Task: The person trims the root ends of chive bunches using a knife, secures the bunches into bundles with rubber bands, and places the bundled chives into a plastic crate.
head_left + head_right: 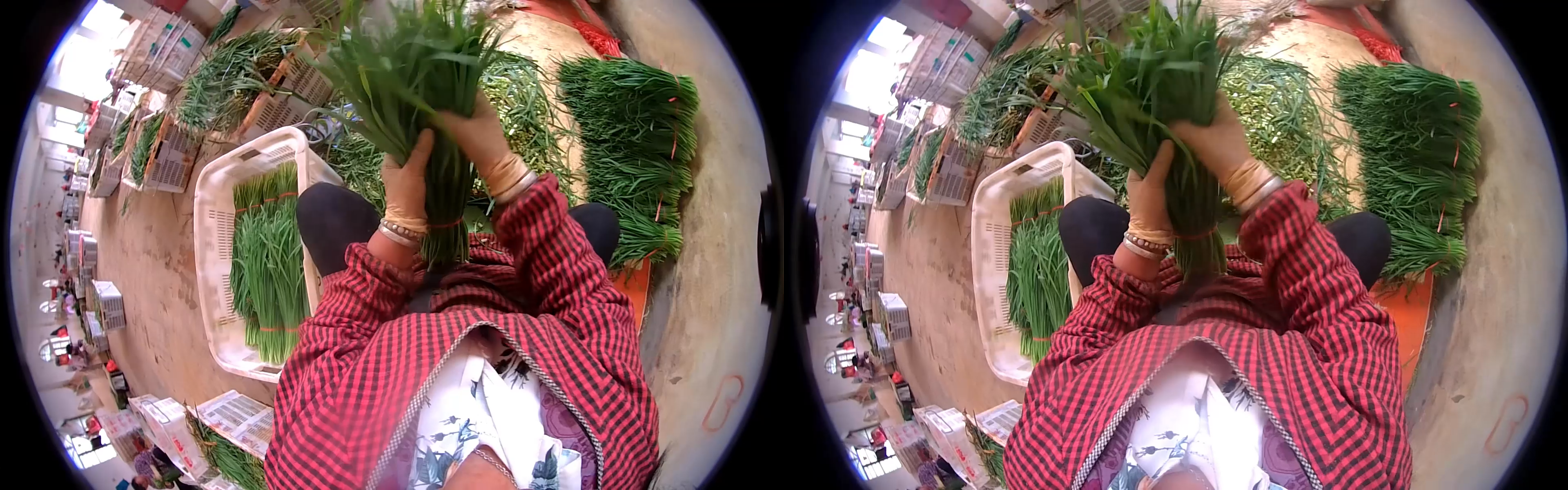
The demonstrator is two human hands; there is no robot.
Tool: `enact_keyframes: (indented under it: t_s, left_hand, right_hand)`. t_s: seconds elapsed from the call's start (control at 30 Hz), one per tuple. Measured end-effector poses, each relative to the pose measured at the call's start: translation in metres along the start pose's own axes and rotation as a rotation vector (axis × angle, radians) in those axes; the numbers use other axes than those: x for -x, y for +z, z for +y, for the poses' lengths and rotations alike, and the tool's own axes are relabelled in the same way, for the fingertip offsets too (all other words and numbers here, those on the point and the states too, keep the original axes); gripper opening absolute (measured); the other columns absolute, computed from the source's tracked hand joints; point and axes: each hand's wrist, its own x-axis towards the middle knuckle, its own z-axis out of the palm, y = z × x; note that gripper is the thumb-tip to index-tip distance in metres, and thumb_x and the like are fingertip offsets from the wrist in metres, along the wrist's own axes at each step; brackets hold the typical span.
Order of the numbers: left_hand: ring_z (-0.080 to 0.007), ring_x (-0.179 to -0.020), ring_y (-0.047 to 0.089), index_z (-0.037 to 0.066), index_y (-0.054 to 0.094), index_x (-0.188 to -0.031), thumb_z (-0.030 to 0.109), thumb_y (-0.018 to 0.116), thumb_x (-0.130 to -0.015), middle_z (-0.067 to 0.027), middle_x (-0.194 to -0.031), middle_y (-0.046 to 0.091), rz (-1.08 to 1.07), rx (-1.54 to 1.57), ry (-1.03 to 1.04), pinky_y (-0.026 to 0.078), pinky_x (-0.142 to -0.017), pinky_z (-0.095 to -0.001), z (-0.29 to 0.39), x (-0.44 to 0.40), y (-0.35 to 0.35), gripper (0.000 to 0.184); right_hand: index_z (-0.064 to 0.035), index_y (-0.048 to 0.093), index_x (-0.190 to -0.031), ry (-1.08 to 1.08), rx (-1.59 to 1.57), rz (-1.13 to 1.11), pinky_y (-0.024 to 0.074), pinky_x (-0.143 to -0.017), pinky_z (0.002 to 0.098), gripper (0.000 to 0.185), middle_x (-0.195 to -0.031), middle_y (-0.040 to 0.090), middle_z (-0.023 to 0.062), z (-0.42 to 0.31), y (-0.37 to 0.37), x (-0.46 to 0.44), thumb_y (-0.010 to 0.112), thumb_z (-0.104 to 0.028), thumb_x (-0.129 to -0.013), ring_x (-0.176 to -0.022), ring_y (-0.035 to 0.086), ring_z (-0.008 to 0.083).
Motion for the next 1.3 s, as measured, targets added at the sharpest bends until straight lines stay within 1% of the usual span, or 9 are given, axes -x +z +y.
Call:
enact_keyframes:
  t_s: [0.1,0.33,0.4,0.57,0.77,0.97,1.17,1.23,1.3]
  left_hand:
    - [-0.0243,-0.095,0.065,0.0,0.056,-0.122,0.024,0.064,-0.093,-0.0102,-0.112,0.065,0.098,0.308,-0.36,0.055,-0.084,-0.0396,0.023,-0.002,0.003,0.038]
    - [-0.033,-0.104,0.064,0.003,0.057,-0.123,0.034,0.054,-0.097,-0.014,-0.119,0.064,0.029,0.461,-0.44,0.051,-0.093,-0.05,0.009,-0.006,-0.011,0.041]
    - [-0.0331,-0.104,0.064,0.002,0.057,-0.123,0.034,0.053,-0.097,-0.0142,-0.119,0.064,0.003,0.501,-0.486,0.051,-0.093,-0.0506,0.011,-0.003,-0.011,0.041]
    - [-0.0334,-0.104,0.064,0.002,0.056,-0.125,0.036,0.051,-0.098,-0.0149,-0.12,0.064,0.063,0.454,-0.4,0.053,-0.091,-0.0498,0.011,-0.015,-0.017,0.044]
    - [-0.029,-0.098,0.066,0.002,0.058,-0.122,0.042,0.053,-0.096,-0.0149,-0.112,0.066,0.079,0.234,-0.43,0.055,-0.086,-0.0433,0.034,-0.032,0.005,0.048]
    - [-0.0239,-0.073,0.069,0.002,0.061,-0.113,0.037,0.061,-0.093,-0.0116,-0.095,0.07,0.045,0.238,-0.503,0.06,-0.063,-0.0378,0.021,-0.04,0.003,0.04]
    - [-0.0278,-0.084,0.069,0.002,0.057,-0.121,0.04,0.051,-0.097,-0.0124,-0.105,0.068,-0.008,0.392,-0.464,0.06,-0.073,-0.0409,0.023,-0.026,0.0,0.045]
    - [-0.0303,-0.098,0.066,0.001,0.051,-0.13,0.045,0.046,-0.098,-0.0156,-0.117,0.063,-0.123,0.467,-0.5,0.058,-0.082,-0.0436,0.03,-0.02,-0.001,0.054]
    - [-0.0302,-0.099,0.066,0.001,0.05,-0.13,0.045,0.046,-0.098,-0.0155,-0.118,0.063,-0.131,0.454,-0.466,0.057,-0.084,-0.044,0.029,-0.014,0.001,0.054]
  right_hand:
    - [0.0004,0.06,-0.117,0.036,-0.093,0.227,0.0543,-0.079,0.0306,0.041,-0.106,0.067,0.0094,-0.004,-0.034,-0.001,0.074,-0.005,-0.078,-0.089,0.065,0.0202]
    - [0.0014,0.066,-0.107,0.023,-0.078,0.46,0.0518,-0.08,0.0322,0.04,-0.096,0.067,0.0072,0.001,-0.103,0.023,0.074,-0.03,-0.084,-0.085,0.064,0.0195]
    - [0.0014,0.064,-0.109,0.307,-0.107,0.493,0.0512,-0.084,0.0331,0.051,-0.098,0.066,0.0092,0.001,-0.118,0.027,0.073,-0.041,-0.084,-0.089,0.063,0.0206]
    - [-0.0001,0.049,-0.131,0.302,-0.096,0.068,0.0449,-0.097,0.0396,0.064,-0.119,0.061,0.0141,-0.002,-0.114,0.046,0.049,-0.053,-0.095,-0.107,0.059,0.0213]
    - [-0.0012,0.03,-0.144,0.307,0.511,-0.265,0.0379,-0.104,0.0356,0.083,-0.135,0.048,0.0157,0.011,-0.056,0.082,0.07,-0.041,-0.083,-0.128,0.045,0.0239]
    - [0.001,0.008,-0.149,0.195,0.401,-0.318,0.0375,-0.105,0.0345,0.108,-0.136,0.048,0.021,0.037,-0.041,0.095,0.078,-0.036,-0.075,-0.126,0.048,0.029]
    - [0.0021,0.017,-0.148,0.286,0.698,-0.382,0.0367,-0.106,0.0364,0.107,-0.135,0.047,0.0281,0.01,-0.042,0.088,0.072,-0.053,-0.075,-0.126,0.049,0.0366]
    - [0.0021,0.031,-0.145,0.01,1.301,-0.178,0.0361,-0.107,0.0376,0.1,-0.137,0.044,0.0278,0.038,-0.057,0.083,0.067,-0.062,-0.076,-0.13,0.044,0.0367]
    - [0.0034,0.045,-0.135,0.208,0.791,-0.251,0.0376,-0.105,0.0379,0.088,-0.133,0.047,0.0267,0.028,-0.067,0.067,0.062,-0.063,-0.08,-0.127,0.044,0.0363]
